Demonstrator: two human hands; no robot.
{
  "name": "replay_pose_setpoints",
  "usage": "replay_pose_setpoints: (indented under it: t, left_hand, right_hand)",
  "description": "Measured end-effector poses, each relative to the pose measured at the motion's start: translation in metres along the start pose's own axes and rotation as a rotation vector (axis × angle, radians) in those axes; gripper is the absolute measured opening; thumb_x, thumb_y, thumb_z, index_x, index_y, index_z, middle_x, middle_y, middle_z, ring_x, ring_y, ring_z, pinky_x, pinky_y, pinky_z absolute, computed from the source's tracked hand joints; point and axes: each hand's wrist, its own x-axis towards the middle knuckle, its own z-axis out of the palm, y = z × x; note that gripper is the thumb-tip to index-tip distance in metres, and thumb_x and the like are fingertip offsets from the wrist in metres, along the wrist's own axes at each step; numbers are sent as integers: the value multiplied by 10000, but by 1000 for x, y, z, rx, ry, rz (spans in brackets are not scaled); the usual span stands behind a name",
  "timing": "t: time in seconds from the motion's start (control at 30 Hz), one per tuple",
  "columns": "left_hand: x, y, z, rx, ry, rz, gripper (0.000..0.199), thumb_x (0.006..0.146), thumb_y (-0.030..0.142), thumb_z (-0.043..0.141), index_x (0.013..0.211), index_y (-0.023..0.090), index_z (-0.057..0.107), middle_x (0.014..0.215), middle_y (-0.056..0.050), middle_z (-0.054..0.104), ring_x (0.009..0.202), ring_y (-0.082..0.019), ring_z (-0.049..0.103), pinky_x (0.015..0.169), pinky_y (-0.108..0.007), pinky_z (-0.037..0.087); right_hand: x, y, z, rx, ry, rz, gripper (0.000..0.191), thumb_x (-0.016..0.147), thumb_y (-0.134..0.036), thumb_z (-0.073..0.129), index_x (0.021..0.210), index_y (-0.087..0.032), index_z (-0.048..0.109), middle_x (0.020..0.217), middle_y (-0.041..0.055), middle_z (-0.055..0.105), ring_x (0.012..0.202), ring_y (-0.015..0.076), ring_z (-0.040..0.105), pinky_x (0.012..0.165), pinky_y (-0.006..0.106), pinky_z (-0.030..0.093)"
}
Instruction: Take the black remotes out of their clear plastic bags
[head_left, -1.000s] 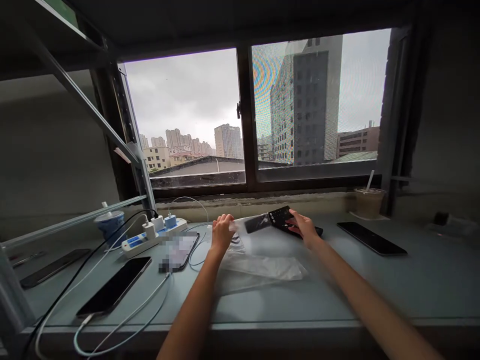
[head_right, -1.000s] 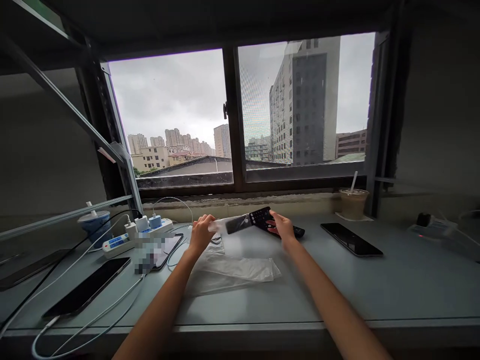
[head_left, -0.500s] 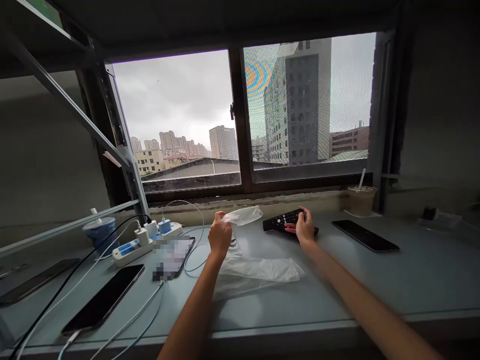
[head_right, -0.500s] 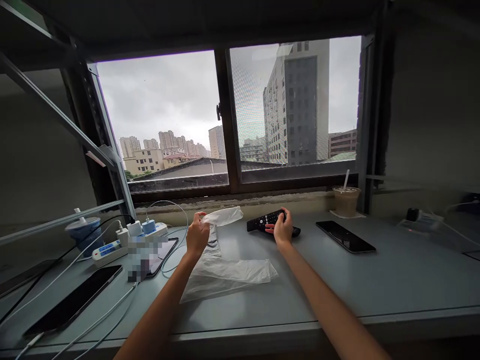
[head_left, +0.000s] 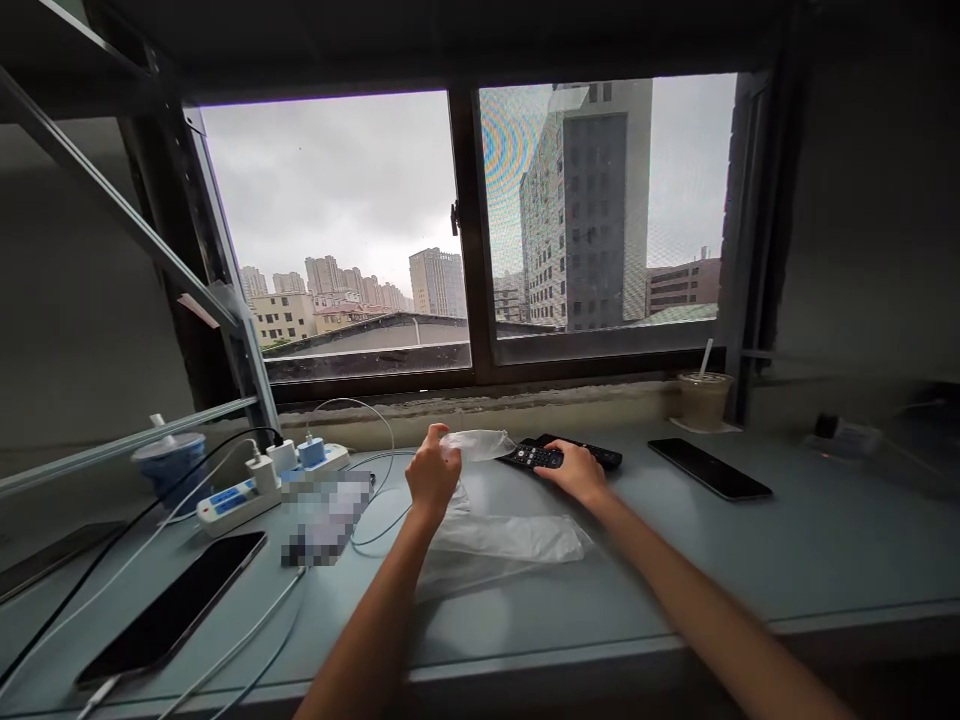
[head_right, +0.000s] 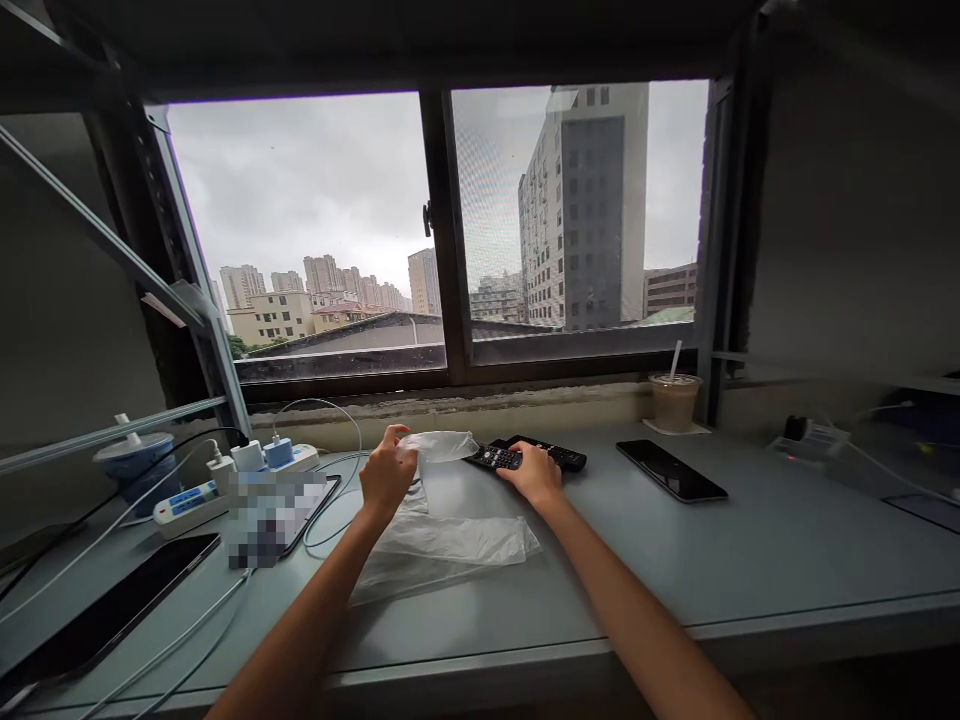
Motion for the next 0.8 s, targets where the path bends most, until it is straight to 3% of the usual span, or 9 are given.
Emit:
replay_pose_setpoints:
  t: [0.1,0.23,0.33,0.47,0.6,0.8]
  left_hand:
    - [-1,1,0,-2,20,-17,284,765,226,440,1046,255,470,838,-20,638,741,-204,597,576,-263,330]
    - [-1,-1,2,-6,67,-13,239,771,227,441,1005,255,479,825,-9,635,714,-194,592,557,-257,311]
    - [-1,-2,3,8,120,-20,218,777,236,440,989,252,488,802,-2,634,686,-185,586,541,-248,289]
    - [-1,-1,3,3,147,-17,211,787,254,434,994,248,474,781,4,631,620,-163,569,526,-243,266]
    - [-2,-1,3,-7,154,-7,204,783,248,437,985,248,467,766,9,627,607,-162,563,526,-245,264]
    - [-2,-2,4,4,159,5,198,784,247,445,980,241,474,761,3,629,607,-160,568,520,-239,269]
  right_hand:
    - [-1,-3,-1,-265,1,-21,331,497,-455,714,728,-220,684,825,63,672,772,230,626,606,279,428]
    - [0,-6,-4,-410,-30,1,292,535,-472,679,667,-212,685,824,84,645,797,241,605,641,305,425]
    - [1,-6,-5,-413,-20,-39,385,578,-408,663,907,-209,688,1031,115,583,942,254,558,731,325,429]
    - [0,-1,2,-419,-96,-72,561,726,-442,554,1238,-216,518,1325,137,396,1216,292,372,957,415,315]
    - [0,6,9,-512,-245,26,499,863,-455,335,1281,-223,476,1370,139,370,1295,311,264,1018,494,185]
    - [2,14,11,-571,-282,44,475,896,-374,288,1334,-225,397,1389,148,352,1313,318,232,1009,545,152]
